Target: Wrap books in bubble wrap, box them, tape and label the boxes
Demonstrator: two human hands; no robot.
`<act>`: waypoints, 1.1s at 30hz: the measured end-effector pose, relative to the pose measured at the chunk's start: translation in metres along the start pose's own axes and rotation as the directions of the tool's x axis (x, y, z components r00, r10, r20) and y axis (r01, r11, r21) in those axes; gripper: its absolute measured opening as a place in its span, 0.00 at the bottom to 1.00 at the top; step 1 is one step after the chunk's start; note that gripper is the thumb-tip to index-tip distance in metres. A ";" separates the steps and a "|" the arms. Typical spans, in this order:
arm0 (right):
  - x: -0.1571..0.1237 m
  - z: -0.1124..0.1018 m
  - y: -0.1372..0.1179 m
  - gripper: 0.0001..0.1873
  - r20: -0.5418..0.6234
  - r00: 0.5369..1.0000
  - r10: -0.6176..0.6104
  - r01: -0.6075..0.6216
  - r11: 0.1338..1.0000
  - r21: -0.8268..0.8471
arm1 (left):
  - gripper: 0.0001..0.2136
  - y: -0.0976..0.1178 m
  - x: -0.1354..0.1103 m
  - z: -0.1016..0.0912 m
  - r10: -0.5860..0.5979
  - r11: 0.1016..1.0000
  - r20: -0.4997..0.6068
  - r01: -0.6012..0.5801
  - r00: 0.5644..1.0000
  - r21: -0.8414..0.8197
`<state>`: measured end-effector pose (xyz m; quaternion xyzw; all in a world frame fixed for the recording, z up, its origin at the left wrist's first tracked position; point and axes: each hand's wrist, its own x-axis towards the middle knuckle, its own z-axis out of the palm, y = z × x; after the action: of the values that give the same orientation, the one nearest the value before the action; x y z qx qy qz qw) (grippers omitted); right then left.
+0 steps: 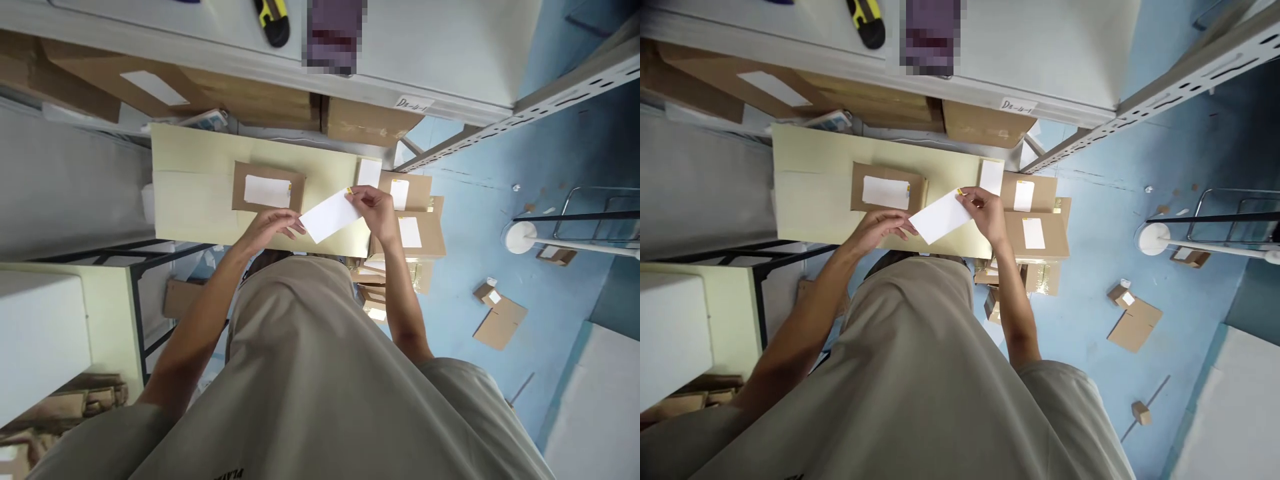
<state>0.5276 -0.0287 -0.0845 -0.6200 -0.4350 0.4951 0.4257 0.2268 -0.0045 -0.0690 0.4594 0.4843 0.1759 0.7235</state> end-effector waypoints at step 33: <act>-0.022 0.256 -0.101 0.23 0.086 0.992 -0.095 0.120 0.922 -0.368 | 0.17 -0.033 -0.116 -0.249 0.257 0.957 0.088 -0.266 0.962 0.118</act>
<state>0.2610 0.0013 -0.0203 -0.6477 -0.5683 0.3998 0.3125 -0.0488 0.0207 -0.0614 0.5710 0.4034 0.2222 0.6796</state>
